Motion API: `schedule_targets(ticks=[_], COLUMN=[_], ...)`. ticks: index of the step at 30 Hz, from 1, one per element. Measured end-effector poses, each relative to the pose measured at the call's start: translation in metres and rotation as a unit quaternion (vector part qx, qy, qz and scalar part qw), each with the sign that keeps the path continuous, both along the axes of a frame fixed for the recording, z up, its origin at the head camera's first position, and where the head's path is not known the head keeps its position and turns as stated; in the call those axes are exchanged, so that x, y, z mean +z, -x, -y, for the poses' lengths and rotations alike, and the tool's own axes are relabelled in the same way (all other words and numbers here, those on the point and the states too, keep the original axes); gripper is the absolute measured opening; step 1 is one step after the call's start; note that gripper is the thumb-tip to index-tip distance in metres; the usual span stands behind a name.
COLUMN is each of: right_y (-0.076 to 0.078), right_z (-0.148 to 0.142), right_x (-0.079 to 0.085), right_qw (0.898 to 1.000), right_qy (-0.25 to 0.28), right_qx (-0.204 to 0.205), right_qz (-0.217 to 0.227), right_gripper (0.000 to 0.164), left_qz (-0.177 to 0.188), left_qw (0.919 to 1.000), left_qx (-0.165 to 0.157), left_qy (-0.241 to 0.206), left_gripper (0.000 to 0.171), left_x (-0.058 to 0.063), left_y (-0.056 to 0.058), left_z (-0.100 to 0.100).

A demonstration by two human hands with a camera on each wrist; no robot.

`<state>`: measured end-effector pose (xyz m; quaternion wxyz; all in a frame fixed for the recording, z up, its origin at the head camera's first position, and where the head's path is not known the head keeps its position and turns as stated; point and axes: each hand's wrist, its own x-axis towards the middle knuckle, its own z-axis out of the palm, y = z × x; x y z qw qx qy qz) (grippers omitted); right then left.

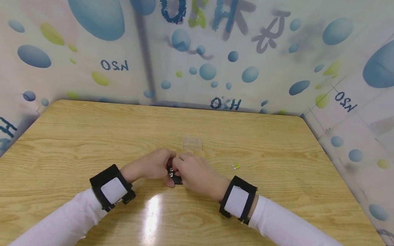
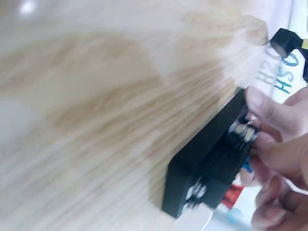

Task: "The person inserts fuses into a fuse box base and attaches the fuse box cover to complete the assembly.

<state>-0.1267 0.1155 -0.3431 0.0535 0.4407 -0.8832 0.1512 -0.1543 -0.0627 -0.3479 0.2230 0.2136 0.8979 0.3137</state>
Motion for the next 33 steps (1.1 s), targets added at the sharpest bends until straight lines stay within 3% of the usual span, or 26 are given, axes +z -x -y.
schedule_targets(ticks=[5, 14, 24, 33], right_y=[-0.004, -0.006, 0.000, -0.002], right_z=[0.004, 0.007, 0.016, 0.016], right_x=[0.003, 0.009, 0.020, 0.016], right_qw=[0.999, 0.999, 0.989, 0.993], right_qy=[0.011, -0.005, -0.030, -0.059], right_qx=[-0.028, -0.038, -0.098, -0.086], right_qz=[0.020, 0.019, 0.107, 0.062], right_gripper=[0.011, 0.013, 0.017, 0.018], left_qz=[0.002, 0.006, 0.005, 0.008], left_qw=[1.0000, 0.9999, 0.9999, 0.9999], left_qx=[-0.002, 0.003, 0.003, 0.004], left_qy=[-0.008, -0.008, -0.009, -0.008], left_gripper=[0.042, 0.041, 0.042, 0.042], left_x=[-0.001, -0.001, 0.000, 0.000], left_y=[0.000, 0.000, 0.000, 0.000], left_z=[0.000, 0.000, 0.000, 0.000])
